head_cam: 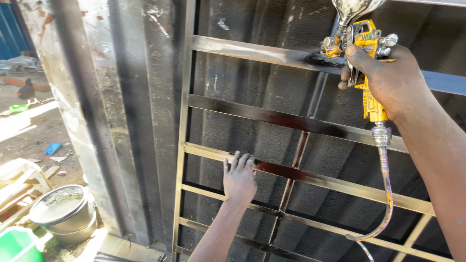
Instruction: Spray painting a metal grid frame with black paint using a pneumatic spray gun
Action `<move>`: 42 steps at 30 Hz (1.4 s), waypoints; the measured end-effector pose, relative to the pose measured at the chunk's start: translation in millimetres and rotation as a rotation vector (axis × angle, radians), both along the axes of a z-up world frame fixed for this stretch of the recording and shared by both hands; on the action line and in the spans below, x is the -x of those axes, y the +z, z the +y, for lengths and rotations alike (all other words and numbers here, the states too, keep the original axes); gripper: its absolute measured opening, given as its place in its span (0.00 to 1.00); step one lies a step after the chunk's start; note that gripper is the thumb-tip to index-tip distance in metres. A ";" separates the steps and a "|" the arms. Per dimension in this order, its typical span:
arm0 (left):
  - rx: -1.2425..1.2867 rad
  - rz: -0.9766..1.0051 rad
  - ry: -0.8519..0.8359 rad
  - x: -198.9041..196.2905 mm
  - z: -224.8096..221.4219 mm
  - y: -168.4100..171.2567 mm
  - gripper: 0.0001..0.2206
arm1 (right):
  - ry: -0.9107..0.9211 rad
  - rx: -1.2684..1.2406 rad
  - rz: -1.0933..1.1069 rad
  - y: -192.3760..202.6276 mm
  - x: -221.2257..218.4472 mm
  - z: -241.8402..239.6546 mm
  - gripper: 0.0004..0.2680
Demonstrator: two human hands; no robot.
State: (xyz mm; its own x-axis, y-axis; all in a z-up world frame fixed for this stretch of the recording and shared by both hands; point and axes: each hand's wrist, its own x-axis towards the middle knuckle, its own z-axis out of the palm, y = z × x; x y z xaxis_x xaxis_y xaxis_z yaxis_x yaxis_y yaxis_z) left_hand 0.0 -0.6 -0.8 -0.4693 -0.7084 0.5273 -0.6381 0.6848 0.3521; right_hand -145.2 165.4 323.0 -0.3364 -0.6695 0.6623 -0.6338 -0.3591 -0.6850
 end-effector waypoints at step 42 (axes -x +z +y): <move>-0.042 -0.123 -0.026 2.9 1.7 3.2 0.29 | -0.151 -0.014 0.285 -35.9 -107.9 -19.0 0.11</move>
